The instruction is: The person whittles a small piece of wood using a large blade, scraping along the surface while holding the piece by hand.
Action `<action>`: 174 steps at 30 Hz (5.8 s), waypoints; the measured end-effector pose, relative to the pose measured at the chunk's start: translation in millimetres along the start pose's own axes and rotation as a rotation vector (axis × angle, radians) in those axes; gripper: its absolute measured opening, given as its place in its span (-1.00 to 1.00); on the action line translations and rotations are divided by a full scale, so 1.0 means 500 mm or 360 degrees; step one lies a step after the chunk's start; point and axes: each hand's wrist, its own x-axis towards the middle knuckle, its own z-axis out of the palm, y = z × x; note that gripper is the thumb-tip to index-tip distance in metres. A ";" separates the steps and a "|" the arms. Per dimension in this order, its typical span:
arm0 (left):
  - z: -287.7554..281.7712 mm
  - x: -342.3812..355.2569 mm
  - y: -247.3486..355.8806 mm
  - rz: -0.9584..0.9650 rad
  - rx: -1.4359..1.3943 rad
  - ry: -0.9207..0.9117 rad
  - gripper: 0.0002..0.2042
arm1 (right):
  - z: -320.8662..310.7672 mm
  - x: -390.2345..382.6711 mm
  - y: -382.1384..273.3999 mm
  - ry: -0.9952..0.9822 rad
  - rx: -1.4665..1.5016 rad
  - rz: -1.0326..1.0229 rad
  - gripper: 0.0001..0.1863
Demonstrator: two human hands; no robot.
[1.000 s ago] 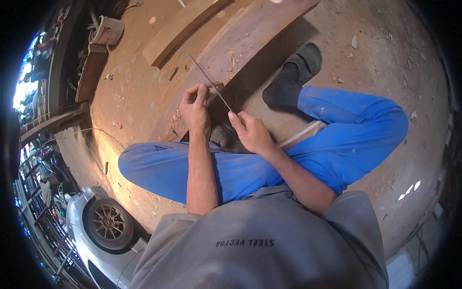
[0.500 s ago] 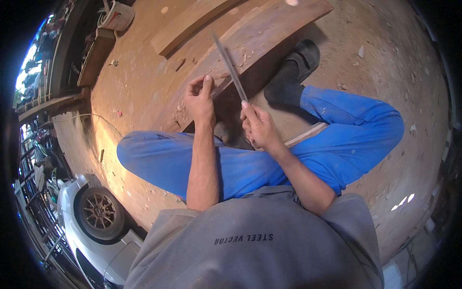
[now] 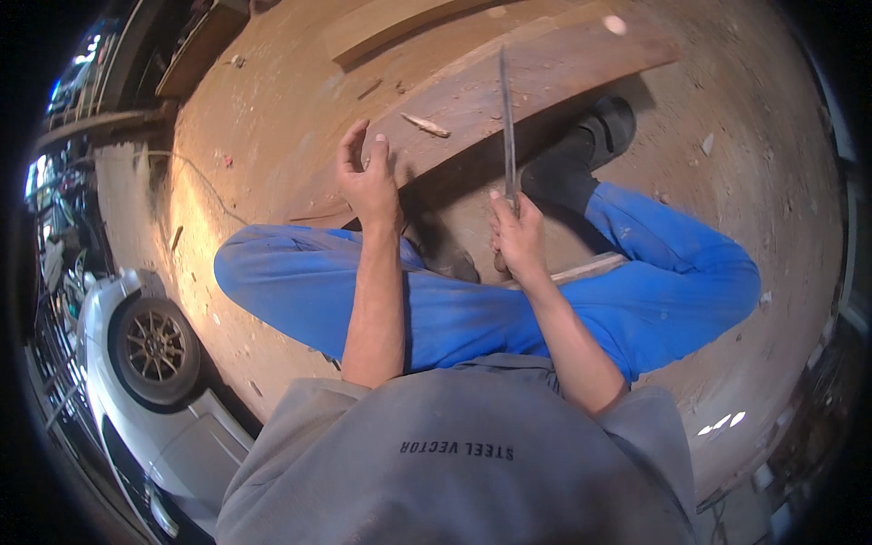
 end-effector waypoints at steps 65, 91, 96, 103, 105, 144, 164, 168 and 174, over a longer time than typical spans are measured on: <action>-0.047 -0.026 0.091 0.0460 0.0517 -0.0557 -0.78 | 0.094 -0.062 -0.008 -0.0285 -0.0279 -0.0226 -0.38; -0.104 0.019 0.092 0.0238 0.0564 -0.0676 -0.88 | 0.091 -0.086 -0.097 -0.0332 -0.0827 -0.0584 -0.32; -0.107 0.020 0.089 0.0192 0.0592 -0.0645 -0.89 | 0.079 -0.048 -0.044 -0.0134 -0.1253 -0.0435 -0.34; -0.117 0.024 0.086 0.0243 0.0688 -0.0701 -0.86 | 0.089 -0.054 -0.052 -0.0243 -0.1018 -0.0511 -0.31; -0.127 0.032 0.074 0.0255 0.0685 -0.0684 -0.86 | 0.089 -0.043 -0.053 -0.0225 -0.1020 -0.0469 -0.35; -0.096 0.034 0.064 0.0402 0.0607 -0.0610 -0.89 | 0.082 -0.057 -0.096 -0.0300 -0.0967 -0.0558 -0.32; -0.090 0.034 0.060 0.0348 0.0533 -0.0626 -0.90 | 0.071 -0.042 -0.073 -0.0350 -0.0799 -0.0401 -0.33; -0.100 0.038 0.058 0.0399 0.0687 -0.0631 -0.89 | 0.077 -0.039 -0.064 -0.0282 -0.0933 -0.0346 -0.36; -0.093 0.037 0.063 0.0357 0.0590 -0.0605 -0.87 | 0.080 -0.045 -0.054 -0.0211 -0.1004 -0.0599 -0.39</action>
